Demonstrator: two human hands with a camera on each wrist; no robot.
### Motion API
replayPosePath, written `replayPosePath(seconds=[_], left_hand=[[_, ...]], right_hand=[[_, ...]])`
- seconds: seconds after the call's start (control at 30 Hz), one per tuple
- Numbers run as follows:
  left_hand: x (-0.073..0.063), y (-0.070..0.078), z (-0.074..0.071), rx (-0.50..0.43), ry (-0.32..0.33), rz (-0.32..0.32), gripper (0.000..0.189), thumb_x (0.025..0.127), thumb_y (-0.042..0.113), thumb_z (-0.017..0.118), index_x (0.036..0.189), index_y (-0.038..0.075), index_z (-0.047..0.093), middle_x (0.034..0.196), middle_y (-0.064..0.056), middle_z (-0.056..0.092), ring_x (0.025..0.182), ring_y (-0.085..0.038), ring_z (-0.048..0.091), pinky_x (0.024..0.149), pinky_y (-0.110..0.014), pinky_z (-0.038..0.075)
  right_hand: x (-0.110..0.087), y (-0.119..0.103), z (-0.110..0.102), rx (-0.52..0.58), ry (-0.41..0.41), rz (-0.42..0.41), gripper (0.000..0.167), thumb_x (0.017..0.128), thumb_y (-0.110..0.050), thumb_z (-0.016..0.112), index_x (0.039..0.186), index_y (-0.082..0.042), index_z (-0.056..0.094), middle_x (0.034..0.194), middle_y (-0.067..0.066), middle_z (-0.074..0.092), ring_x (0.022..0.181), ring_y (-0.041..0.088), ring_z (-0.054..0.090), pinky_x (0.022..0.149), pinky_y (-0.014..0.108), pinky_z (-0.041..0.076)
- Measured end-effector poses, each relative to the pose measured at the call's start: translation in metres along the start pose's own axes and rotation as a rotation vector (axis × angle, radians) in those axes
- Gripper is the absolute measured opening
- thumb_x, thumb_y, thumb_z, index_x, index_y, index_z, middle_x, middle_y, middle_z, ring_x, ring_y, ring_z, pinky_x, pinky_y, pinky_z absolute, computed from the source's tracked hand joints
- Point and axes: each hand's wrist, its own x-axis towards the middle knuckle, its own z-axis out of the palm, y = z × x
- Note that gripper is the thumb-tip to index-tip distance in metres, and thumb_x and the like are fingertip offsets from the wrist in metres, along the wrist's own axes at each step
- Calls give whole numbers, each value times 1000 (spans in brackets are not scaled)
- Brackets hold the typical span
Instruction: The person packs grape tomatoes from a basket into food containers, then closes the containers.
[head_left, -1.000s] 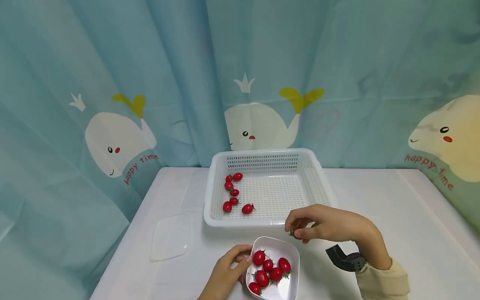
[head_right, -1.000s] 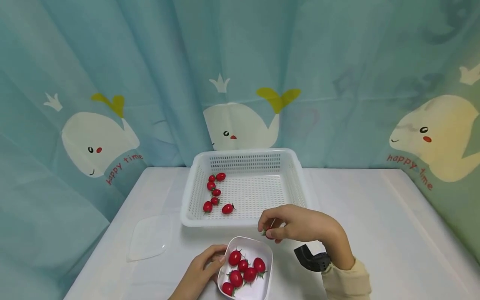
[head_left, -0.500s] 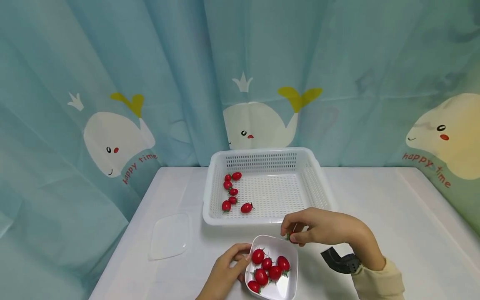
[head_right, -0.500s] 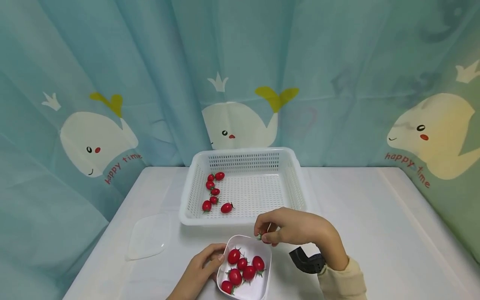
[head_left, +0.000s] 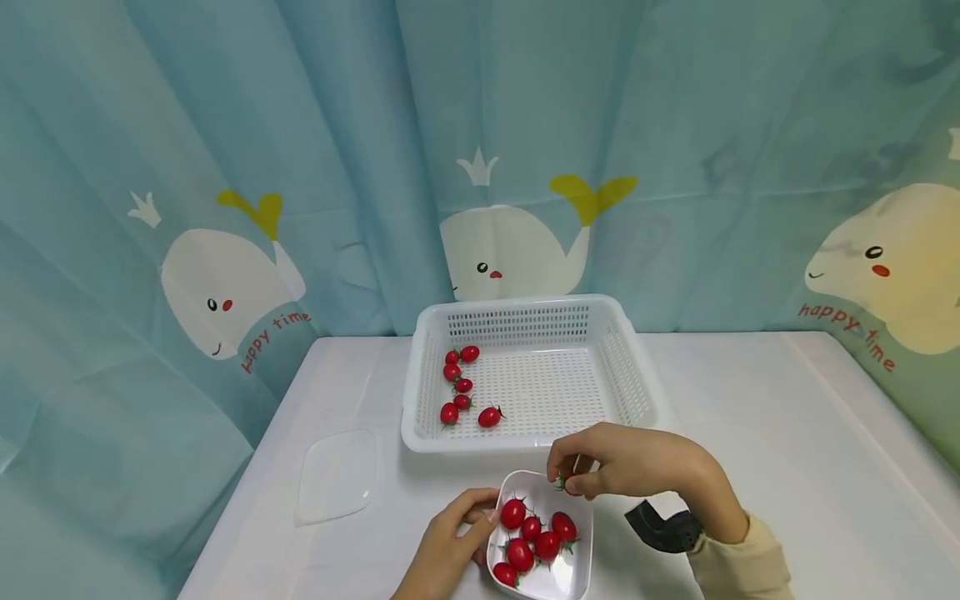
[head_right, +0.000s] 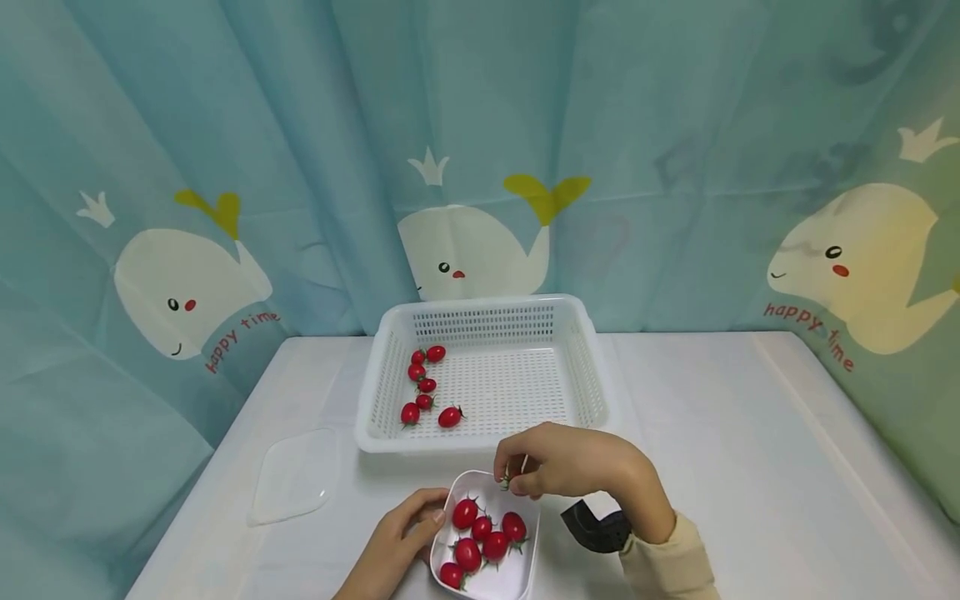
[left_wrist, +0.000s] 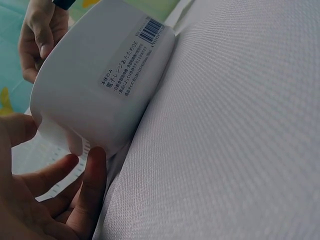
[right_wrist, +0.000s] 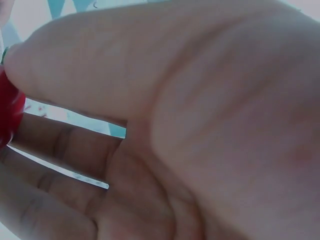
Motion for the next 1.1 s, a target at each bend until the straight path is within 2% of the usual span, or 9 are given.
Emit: replayPosePath(seconds=[0.17,0.3,0.5,0.7,0.93,1.1], left_hand=[[-2,-3,0,0,-3,-21,46,103,39,61,140,12,62,102,-3,73,84,-13,63,75,-21,50],[-3,-6,0,1,-6,-9,47,103,39,61,140,10,62,105,-4,75,89,-12,63,76,-20,50],[-3,-7,-1,-17,-11,22,48,103,37,62,140,7,61,105,-9,75,84,-9,64,70,-21,54],[-3,-9,2,-30,-14,-11,47,102,37,63,139,7,62,102,-7,74,77,-12,64,68,-21,53],[0,-4,0,-3,0,37,45,103,37,62,139,8,63,97,-7,72,70,-8,62,68,-21,53],[3,0,-1,-5,-3,7,46,103,40,62,140,13,62,96,-4,69,72,-11,62,73,-21,52]], right_hand=[[11,-3,13,-32,-26,42,11,95,-16,73,104,-23,72,93,-15,68,88,2,62,79,23,55],[18,-5,22,-77,-29,53,12,93,-13,74,102,-22,73,89,-16,66,83,1,60,76,22,54],[22,-9,31,-103,-12,64,13,91,-10,76,98,-21,72,86,-14,65,78,2,58,70,21,53],[24,-10,41,-93,-10,91,16,88,-8,79,93,-22,72,81,-14,63,72,2,58,65,20,53],[26,-12,37,-138,-24,85,17,89,-5,76,93,-21,72,81,-14,64,72,0,57,63,20,52],[21,-13,27,-105,-36,83,14,92,-10,75,97,-23,71,85,-15,64,77,1,60,70,21,54]])
